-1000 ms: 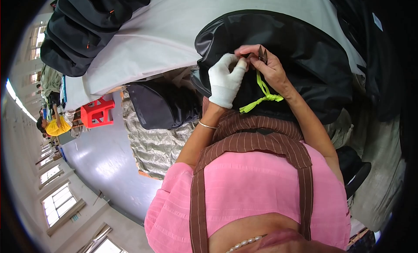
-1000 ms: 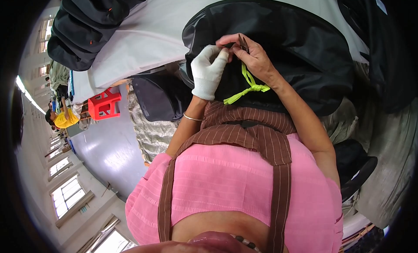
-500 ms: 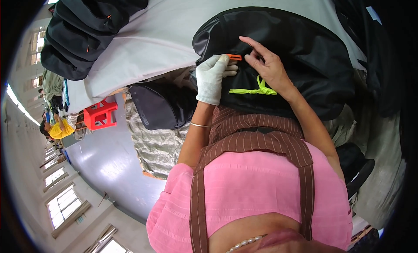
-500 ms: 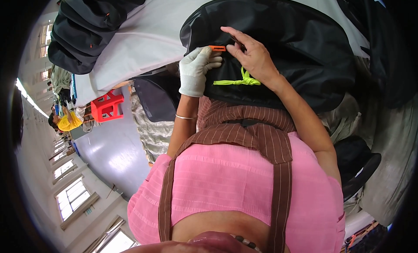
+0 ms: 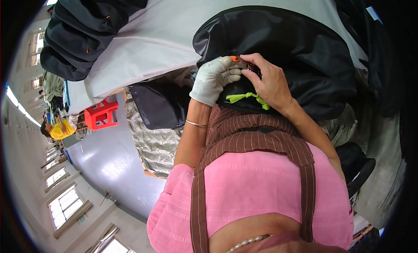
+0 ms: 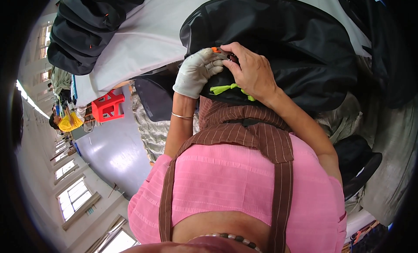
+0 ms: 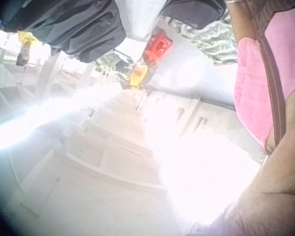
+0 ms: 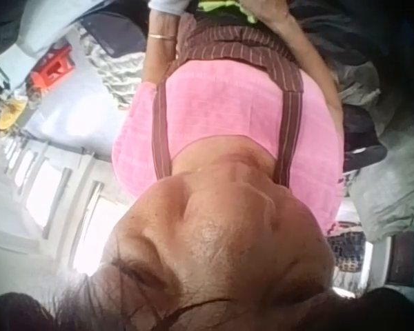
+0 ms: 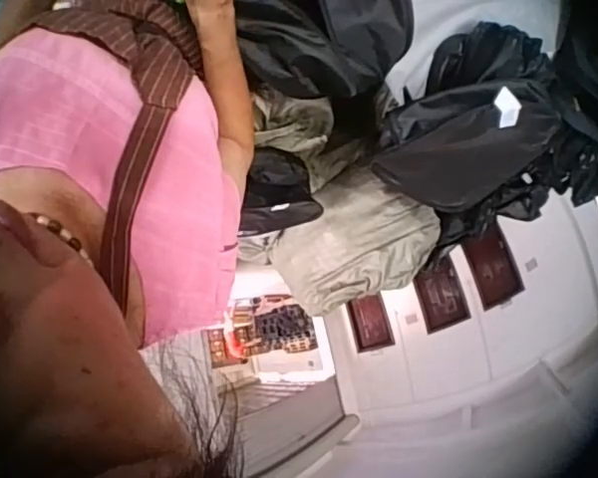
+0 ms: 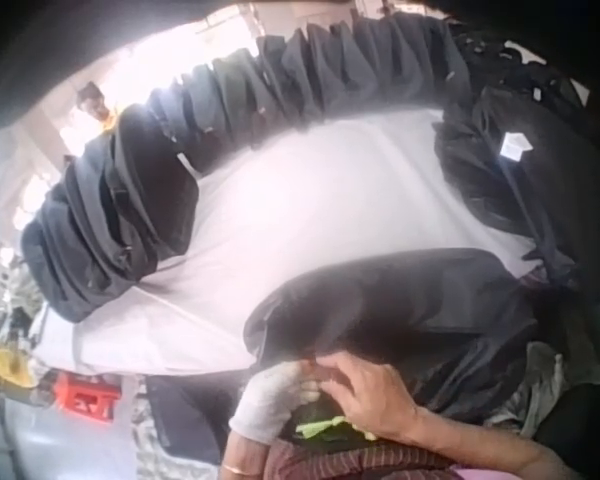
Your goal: Inspecting and organizing manufactured backpacks at a factory workstation.
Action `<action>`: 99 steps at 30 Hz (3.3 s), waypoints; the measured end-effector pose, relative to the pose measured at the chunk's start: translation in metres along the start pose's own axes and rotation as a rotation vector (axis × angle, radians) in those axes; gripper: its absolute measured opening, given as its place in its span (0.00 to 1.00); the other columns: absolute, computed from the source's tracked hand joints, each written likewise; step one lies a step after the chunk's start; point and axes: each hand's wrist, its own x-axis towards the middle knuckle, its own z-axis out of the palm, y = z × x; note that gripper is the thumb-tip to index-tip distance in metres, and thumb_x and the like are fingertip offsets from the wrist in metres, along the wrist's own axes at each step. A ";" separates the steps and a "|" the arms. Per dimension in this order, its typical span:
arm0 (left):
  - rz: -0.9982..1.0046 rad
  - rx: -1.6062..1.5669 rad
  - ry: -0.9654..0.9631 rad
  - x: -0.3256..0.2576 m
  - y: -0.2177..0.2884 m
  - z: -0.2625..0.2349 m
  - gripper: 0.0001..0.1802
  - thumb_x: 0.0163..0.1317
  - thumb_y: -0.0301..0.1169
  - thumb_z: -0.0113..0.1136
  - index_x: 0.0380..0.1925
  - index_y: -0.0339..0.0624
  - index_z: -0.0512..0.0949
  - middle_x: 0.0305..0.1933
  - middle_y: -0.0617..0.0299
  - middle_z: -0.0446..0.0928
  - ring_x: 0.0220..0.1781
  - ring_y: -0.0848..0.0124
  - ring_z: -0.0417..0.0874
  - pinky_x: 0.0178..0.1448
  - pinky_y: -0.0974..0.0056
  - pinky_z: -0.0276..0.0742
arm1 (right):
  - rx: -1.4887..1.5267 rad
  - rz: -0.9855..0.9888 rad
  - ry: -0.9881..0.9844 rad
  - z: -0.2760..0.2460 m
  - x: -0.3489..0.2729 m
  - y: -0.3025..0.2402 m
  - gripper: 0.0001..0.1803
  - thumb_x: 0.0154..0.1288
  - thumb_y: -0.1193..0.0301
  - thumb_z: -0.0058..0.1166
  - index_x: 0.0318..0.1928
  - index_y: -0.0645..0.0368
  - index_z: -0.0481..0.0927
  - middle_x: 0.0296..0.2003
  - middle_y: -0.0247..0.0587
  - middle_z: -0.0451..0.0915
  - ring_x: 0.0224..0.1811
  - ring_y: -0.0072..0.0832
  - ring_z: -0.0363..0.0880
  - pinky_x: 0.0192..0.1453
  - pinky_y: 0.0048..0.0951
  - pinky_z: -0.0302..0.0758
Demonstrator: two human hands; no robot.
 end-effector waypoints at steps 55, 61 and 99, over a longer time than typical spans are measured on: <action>0.088 -0.051 0.066 0.004 0.000 0.006 0.15 0.64 0.33 0.58 0.43 0.32 0.77 0.41 0.49 0.81 0.37 0.69 0.82 0.43 0.67 0.81 | -0.105 0.416 -0.095 -0.055 0.020 0.048 0.11 0.62 0.74 0.55 0.45 0.59 0.80 0.33 0.37 0.82 0.38 0.26 0.81 0.42 0.22 0.73; 0.118 -0.036 0.106 0.006 -0.001 0.009 0.15 0.64 0.34 0.57 0.41 0.30 0.77 0.38 0.50 0.81 0.33 0.69 0.81 0.40 0.68 0.80 | -0.062 0.244 -0.080 -0.039 0.019 0.059 0.11 0.65 0.73 0.47 0.43 0.55 0.82 0.37 0.37 0.84 0.41 0.33 0.82 0.47 0.30 0.74; 0.143 0.065 0.112 0.007 -0.006 0.012 0.13 0.65 0.34 0.57 0.42 0.34 0.76 0.40 0.52 0.81 0.37 0.69 0.83 0.43 0.68 0.81 | 0.371 0.309 0.172 -0.035 -0.010 0.060 0.16 0.60 0.79 0.56 0.47 0.58 0.70 0.22 0.27 0.73 0.23 0.15 0.69 0.31 0.19 0.65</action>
